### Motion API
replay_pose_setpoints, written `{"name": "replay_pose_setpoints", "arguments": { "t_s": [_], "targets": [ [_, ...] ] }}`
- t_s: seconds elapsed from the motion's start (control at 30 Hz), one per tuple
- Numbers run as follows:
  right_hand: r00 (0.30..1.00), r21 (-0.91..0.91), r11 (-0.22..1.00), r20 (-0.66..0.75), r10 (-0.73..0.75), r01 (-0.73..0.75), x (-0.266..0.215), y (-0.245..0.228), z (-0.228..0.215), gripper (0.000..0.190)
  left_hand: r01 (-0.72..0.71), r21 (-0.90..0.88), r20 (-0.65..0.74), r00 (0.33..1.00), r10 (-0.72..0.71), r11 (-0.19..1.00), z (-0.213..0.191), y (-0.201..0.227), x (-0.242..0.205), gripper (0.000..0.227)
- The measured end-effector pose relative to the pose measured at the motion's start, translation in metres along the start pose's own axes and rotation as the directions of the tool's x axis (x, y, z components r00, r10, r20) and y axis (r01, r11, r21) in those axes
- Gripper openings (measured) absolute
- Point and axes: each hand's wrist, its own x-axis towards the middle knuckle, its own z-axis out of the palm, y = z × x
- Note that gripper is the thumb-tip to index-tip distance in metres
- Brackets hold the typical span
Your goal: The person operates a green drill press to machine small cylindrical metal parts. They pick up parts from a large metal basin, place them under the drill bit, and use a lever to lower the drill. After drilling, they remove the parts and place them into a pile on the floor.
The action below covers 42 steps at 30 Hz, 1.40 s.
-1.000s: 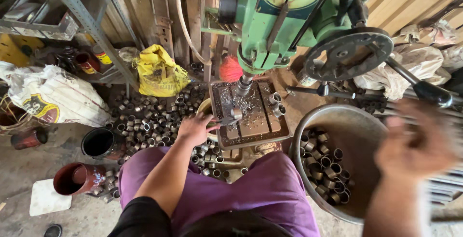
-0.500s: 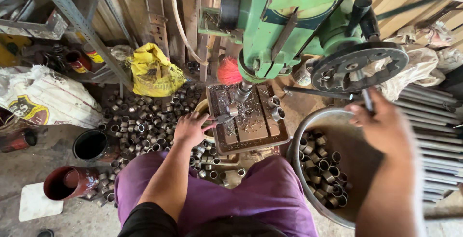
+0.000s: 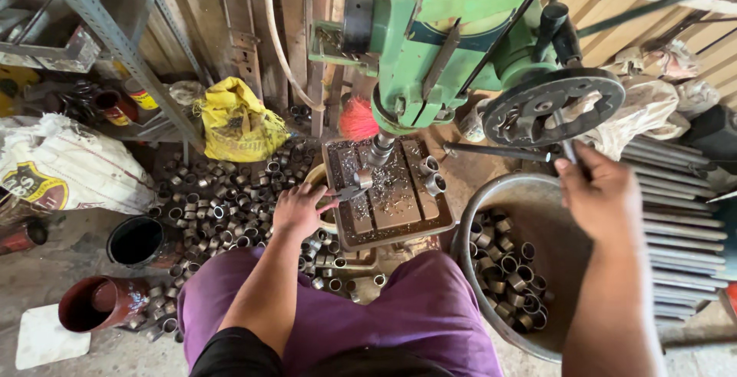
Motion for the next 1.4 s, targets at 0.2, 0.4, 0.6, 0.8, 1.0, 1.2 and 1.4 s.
{"name": "replay_pose_setpoints", "arguments": {
  "t_s": [0.2, 0.4, 0.6, 0.8, 1.0, 1.2, 1.4],
  "targets": [
    [0.993, -0.051, 0.996, -0.088, -0.075, 0.071, -0.001, 0.014, 0.032, 0.025, -0.003, -0.028, -0.050, 0.999, 0.002, 1.000, -0.005, 0.000, -0.003, 0.047],
    [0.999, -0.048, 0.998, 0.018, 0.036, -0.035, 0.000, -0.022, -0.016, 0.021, -0.004, -0.010, 0.000, 1.000, 0.004, 1.000, -0.001, 0.000, -0.003, 0.048],
    [0.992, -0.133, 0.990, -0.105, -0.063, 0.049, 0.000, 0.007, 0.016, 0.025, -0.019, 0.016, -0.006, 1.000, 0.020, 1.000, 0.005, -0.004, 0.000, 0.049],
    [0.929, 0.042, 0.951, -0.231, -0.290, 0.307, 0.002, 0.048, 0.052, 0.020, -0.008, 0.004, -0.014, 1.000, 0.008, 1.000, 0.017, -0.005, 0.003, 0.049],
    [0.951, 0.064, 0.971, -0.224, -0.213, 0.232, -0.002, 0.038, 0.054, 0.017, -0.030, -0.039, -0.117, 0.993, 0.025, 0.999, 0.022, -0.005, 0.001, 0.051],
    [0.980, 0.116, 0.982, -0.147, -0.132, 0.149, 0.000, 0.032, 0.053, 0.015, -0.013, -0.084, -0.159, 0.987, 0.000, 0.996, 0.015, -0.001, -0.003, 0.041],
    [0.986, 0.005, 0.996, -0.142, -0.091, 0.093, -0.001, 0.032, 0.054, 0.032, -0.008, -0.072, -0.165, 0.986, -0.004, 0.997, 0.023, -0.001, 0.002, 0.047]
  ]
}}
